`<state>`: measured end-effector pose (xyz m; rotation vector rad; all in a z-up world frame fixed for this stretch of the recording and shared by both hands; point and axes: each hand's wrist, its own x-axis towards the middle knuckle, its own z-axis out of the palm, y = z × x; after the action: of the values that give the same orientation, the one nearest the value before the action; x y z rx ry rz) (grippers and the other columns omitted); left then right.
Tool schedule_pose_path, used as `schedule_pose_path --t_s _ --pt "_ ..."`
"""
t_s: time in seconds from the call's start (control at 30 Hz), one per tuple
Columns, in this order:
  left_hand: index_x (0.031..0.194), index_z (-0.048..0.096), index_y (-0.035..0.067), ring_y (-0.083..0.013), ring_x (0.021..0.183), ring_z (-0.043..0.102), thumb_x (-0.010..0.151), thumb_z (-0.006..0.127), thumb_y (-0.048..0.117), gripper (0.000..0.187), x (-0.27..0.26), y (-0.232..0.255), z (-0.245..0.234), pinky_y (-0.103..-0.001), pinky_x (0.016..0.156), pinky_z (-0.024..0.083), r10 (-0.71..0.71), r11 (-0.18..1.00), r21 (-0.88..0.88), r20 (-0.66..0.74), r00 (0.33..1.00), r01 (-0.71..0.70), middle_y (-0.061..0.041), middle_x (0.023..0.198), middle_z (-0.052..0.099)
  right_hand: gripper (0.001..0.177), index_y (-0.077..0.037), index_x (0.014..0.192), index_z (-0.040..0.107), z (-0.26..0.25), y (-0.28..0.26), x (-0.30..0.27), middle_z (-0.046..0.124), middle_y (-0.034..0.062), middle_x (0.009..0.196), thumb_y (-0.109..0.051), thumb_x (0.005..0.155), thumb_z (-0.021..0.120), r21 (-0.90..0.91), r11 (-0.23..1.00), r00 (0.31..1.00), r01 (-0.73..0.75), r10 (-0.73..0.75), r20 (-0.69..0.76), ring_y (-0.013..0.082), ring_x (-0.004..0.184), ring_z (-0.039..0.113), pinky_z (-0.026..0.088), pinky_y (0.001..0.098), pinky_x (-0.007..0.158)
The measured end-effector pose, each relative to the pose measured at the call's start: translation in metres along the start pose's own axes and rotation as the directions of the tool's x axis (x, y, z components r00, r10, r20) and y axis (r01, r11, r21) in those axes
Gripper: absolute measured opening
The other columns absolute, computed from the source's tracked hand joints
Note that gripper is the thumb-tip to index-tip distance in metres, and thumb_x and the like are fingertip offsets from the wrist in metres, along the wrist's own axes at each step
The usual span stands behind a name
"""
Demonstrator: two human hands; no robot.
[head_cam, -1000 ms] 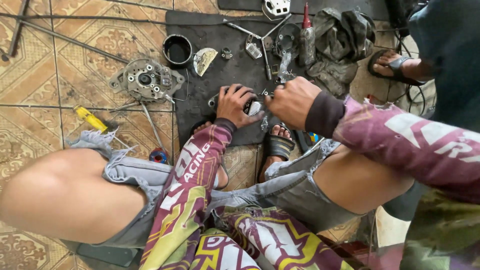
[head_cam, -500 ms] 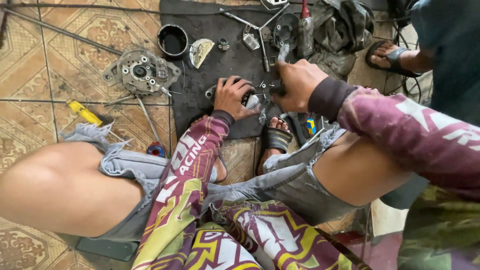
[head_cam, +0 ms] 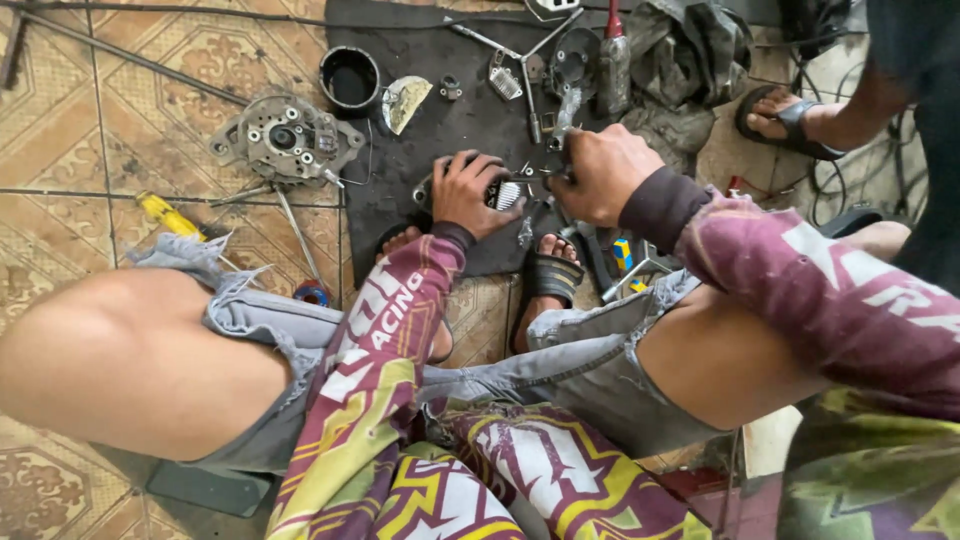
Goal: Soldering wires and components during the repair of an automotive alternator
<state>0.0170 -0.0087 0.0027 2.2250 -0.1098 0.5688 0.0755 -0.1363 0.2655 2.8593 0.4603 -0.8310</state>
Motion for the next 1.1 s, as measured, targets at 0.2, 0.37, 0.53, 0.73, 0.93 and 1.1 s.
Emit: schedule_pose_path --t_s 0.2,0.37,0.53,0.73,0.93,1.1 --pt "0.140 0.055 0.027 -0.0284 0.137 0.050 0.052 0.088 0.070 0.103 -0.005 0.011 -0.042 -0.055 0.111 0.031 0.065 0.998 -0.002 0.167 0.984 -0.065 -0.001 0.142 0.058 0.037 -0.015 0.105 0.080 -0.018 0.003 -0.026 0.077 0.0223 0.091 -0.042 0.080 0.074 -0.067 0.992 0.994 0.103 -0.105 -0.030 0.0502 0.088 0.074 0.061 0.0598 0.072" --pt "0.114 0.060 0.022 -0.0272 0.135 0.053 0.066 0.088 0.046 0.060 -0.025 0.007 -0.030 -0.052 0.112 0.033 0.124 0.992 0.013 0.023 0.992 -0.124 0.000 0.139 0.059 0.043 -0.017 0.110 0.078 -0.010 0.001 -0.052 0.076 0.0235 0.092 -0.048 0.080 0.072 -0.227 0.960 0.984 0.165 -0.175 -0.024 0.0493 0.086 0.075 0.062 0.0577 0.075" --pt "0.094 0.066 0.020 -0.0264 0.133 0.057 0.075 0.085 0.038 0.032 -0.032 0.004 -0.025 -0.050 0.111 0.035 0.183 0.983 0.037 -0.044 0.982 -0.182 0.002 0.134 0.064 0.037 -0.020 0.108 0.076 0.006 0.001 -0.054 0.074 0.0202 0.086 -0.044 0.082 0.067 -0.272 0.924 0.951 0.270 -0.300 -0.074 0.0483 0.080 0.075 0.062 0.0570 0.070" --pt "0.088 0.069 0.022 -0.0244 0.133 0.057 0.076 0.083 0.037 0.024 -0.033 0.009 -0.018 -0.049 0.112 0.034 0.161 0.987 0.031 -0.132 0.978 -0.158 0.005 0.130 0.065 0.042 -0.018 0.110 0.074 0.018 0.007 -0.046 0.074 0.0172 0.082 -0.044 0.078 0.070 -0.311 0.896 0.934 0.318 -0.352 -0.058 0.0453 0.077 0.075 0.062 0.0562 0.068" --pt "0.087 0.069 0.023 -0.0238 0.132 0.058 0.076 0.081 0.035 0.020 -0.033 0.008 -0.015 -0.050 0.112 0.035 0.151 0.988 0.011 -0.147 0.978 -0.151 0.005 0.128 0.066 0.041 -0.016 0.109 0.073 0.027 0.007 -0.042 0.074 0.0171 0.081 -0.044 0.078 0.069 -0.327 0.891 0.933 0.315 -0.354 -0.064 0.0452 0.075 0.075 0.062 0.0556 0.066" --pt "0.088 0.068 0.024 -0.0189 0.132 0.057 0.075 0.084 0.037 0.024 -0.033 0.007 -0.012 -0.045 0.113 0.035 0.093 0.995 -0.034 -0.136 0.986 -0.098 0.009 0.128 0.067 0.027 -0.008 0.100 0.071 0.030 -0.002 -0.050 0.071 0.0173 0.080 -0.027 0.082 0.064 -0.405 0.787 0.832 0.465 -0.545 -0.103 0.0438 0.067 0.074 0.060 0.0523 0.056"
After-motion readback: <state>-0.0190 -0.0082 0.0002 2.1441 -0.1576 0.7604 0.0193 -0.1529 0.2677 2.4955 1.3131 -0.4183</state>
